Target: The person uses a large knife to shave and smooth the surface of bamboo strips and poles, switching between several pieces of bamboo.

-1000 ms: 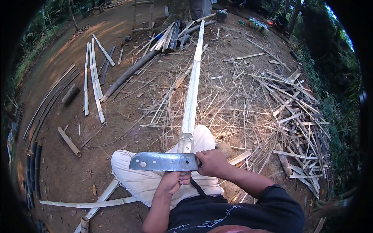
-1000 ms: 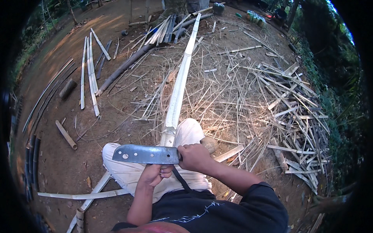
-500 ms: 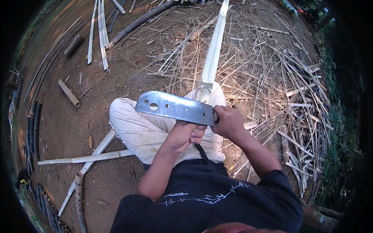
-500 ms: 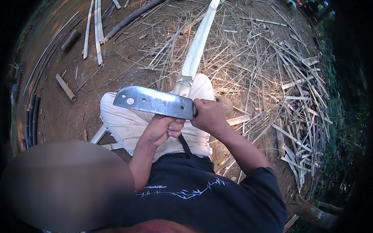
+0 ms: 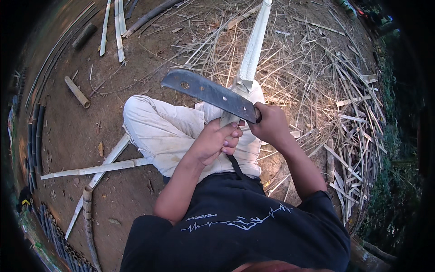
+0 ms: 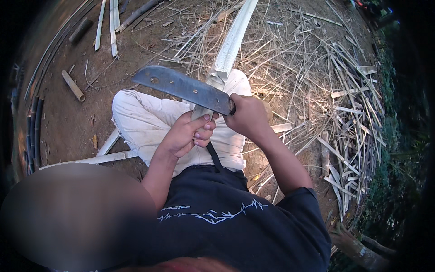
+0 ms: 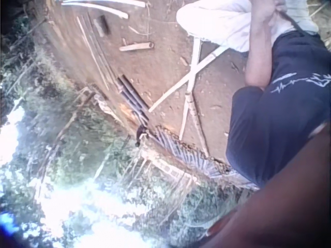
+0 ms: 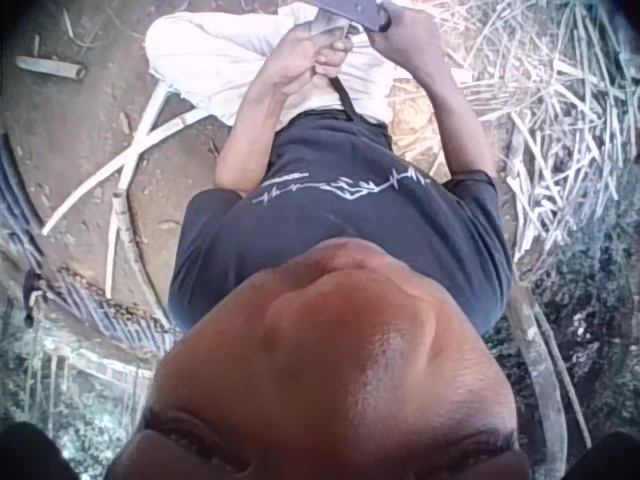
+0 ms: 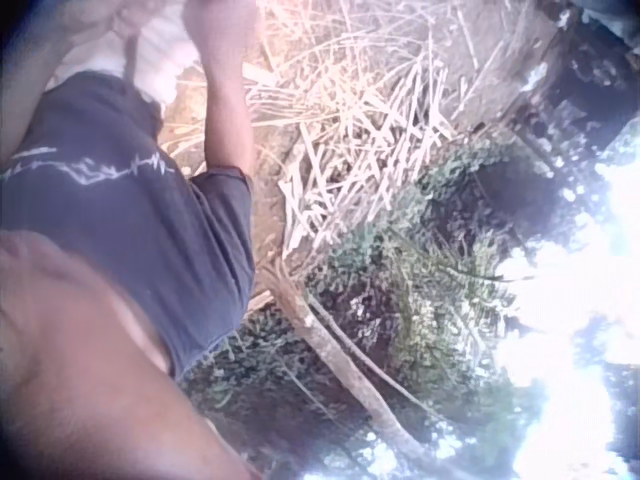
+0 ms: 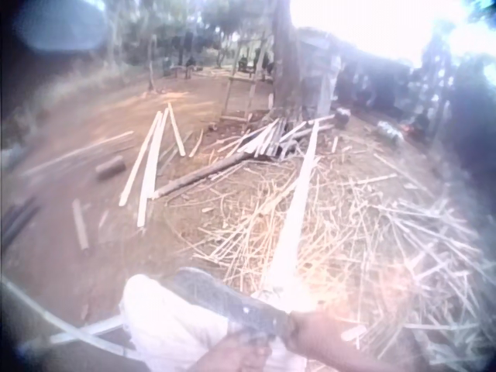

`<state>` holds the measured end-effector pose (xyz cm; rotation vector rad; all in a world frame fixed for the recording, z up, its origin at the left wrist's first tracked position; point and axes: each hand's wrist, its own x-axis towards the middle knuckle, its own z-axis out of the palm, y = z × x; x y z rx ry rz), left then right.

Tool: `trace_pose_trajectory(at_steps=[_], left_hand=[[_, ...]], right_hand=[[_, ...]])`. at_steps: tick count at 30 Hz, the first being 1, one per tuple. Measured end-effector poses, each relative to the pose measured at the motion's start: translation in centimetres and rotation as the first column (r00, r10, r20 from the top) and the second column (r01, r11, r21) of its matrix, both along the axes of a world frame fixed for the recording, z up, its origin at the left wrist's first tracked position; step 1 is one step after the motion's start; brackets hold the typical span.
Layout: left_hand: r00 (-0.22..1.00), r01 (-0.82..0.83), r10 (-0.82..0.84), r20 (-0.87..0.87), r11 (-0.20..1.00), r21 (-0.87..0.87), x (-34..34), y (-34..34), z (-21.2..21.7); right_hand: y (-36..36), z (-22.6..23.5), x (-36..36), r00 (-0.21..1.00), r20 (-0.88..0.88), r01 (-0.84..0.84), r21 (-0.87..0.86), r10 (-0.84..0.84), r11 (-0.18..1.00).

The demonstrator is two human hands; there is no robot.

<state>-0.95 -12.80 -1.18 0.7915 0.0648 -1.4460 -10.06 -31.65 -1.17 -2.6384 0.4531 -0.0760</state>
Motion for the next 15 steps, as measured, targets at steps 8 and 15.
trace_pose_trajectory(at_steps=[8,15], left_hand=[[1.0,0.001,-0.001,0.019,1.0,-0.006,-1.6,0.5,-0.2],[0.999,-0.016,0.015,-0.05,1.0,-0.024,-1.0,0.7,-0.3]], right_hand=[[-5.8,-3.2,1.7,0.985,0.109,0.145,-0.111,-0.133,0.983],[-3.0,-0.8,0.1,0.996,0.056,0.071,-0.086,-0.067,0.994]])
